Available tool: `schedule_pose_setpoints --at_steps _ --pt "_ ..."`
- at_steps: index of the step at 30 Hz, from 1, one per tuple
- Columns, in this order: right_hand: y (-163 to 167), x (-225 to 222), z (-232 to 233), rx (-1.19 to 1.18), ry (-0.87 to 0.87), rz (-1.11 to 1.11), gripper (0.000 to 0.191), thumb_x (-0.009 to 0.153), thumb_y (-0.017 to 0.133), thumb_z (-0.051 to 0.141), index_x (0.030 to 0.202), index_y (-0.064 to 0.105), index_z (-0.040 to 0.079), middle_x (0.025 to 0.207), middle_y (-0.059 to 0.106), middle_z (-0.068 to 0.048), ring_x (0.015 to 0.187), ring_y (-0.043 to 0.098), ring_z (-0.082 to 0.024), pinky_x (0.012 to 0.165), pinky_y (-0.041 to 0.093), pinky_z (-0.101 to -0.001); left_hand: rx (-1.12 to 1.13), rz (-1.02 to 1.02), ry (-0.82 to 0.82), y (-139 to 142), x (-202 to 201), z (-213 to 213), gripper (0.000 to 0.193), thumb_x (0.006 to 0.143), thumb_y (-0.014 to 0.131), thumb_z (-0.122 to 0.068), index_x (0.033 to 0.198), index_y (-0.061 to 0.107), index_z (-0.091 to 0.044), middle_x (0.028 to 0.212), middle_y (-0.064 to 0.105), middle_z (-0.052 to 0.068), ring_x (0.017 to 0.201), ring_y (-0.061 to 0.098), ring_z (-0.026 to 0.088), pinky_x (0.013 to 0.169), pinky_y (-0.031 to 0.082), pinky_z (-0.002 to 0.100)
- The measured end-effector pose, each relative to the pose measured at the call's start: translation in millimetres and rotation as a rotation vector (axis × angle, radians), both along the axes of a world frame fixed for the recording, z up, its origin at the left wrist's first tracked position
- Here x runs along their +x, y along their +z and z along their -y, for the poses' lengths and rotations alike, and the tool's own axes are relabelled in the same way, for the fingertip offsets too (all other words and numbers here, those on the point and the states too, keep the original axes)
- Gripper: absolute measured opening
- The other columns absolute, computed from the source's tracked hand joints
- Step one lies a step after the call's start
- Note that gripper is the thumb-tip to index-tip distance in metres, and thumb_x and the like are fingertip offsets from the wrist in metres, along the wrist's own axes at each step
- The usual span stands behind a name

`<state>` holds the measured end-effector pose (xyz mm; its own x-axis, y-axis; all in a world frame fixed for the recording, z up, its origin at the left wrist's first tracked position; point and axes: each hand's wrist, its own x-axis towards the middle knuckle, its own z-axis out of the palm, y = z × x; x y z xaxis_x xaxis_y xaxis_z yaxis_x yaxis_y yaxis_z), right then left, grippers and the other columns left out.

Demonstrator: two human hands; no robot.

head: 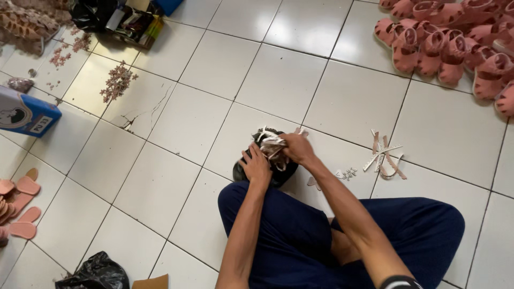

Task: The person sits cross-legged on the workshop floor and sorts small pink flower-shaped cut pieces from a pile, placing them one by one into a black plastic bag. Strips of cut material and finished pink sandals lie around the work area.

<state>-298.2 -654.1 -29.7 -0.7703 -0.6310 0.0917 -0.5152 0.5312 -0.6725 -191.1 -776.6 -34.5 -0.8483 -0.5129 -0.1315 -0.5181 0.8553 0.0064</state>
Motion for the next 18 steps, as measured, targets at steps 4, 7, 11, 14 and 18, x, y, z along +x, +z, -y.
schedule_pose_setpoints --at_steps 4,7,11,14,18 --pt "-4 13 -66 -0.067 -0.13 0.022 0.04 0.075 0.07 0.007 0.115 0.075 0.014 0.103 0.075 -0.013 0.085 0.073 -0.033 0.078 0.058 -0.0437 -0.053 0.132 0.031 3 -27 33 0.069 0.103 0.06 -0.029 0.158 0.034 0.005 0.141 0.064 0.017 0.133 0.056 0.04 0.11 0.04 0.063" --pt "-16 42 -109 -0.045 -0.245 0.117 0.03 0.085 0.07 0.015 0.114 0.076 0.013 0.098 0.077 -0.012 0.081 0.075 -0.028 0.076 0.06 -0.0403 -0.026 0.309 0.125 17 -26 67 0.076 0.1 0.062 -0.031 0.158 0.033 0.01 0.123 0.075 0.02 0.126 0.062 0.04 0.112 0.036 0.065" --pt "-43 70 -151 -0.143 0.007 -0.378 0.068 0.074 0.08 0.033 0.127 0.067 -0.007 0.109 0.073 -0.027 0.091 0.072 -0.037 0.082 0.058 -0.0432 -0.105 0.288 0.275 39 -9 95 0.081 0.095 0.063 -0.032 0.153 0.024 0.009 0.151 0.043 0.029 0.139 0.04 0.049 0.103 0.028 0.077" --pt "-53 81 -170 -0.006 -0.495 0.516 0.046 0.092 0.068 0.035 0.133 0.068 0.014 0.108 0.079 -0.015 0.091 0.078 -0.025 0.08 0.061 -0.0342 -0.106 0.143 0.165 30 0 81 0.096 0.084 0.07 -0.034 0.155 0.022 0.008 0.163 0.027 0.026 0.145 0.03 0.052 0.102 0.024 0.082" --pt "-47 89 -170 -0.141 -0.607 0.287 0.049 0.092 0.072 0.042 0.126 0.07 0.006 0.118 0.077 -0.015 0.104 0.074 -0.023 0.091 0.059 -0.0381 -0.084 -0.213 -0.292 -10 4 21 0.042 0.1 0.066 -0.015 0.138 0.059 0.001 0.14 0.061 0.021 0.131 0.056 0.035 0.109 0.045 0.06"
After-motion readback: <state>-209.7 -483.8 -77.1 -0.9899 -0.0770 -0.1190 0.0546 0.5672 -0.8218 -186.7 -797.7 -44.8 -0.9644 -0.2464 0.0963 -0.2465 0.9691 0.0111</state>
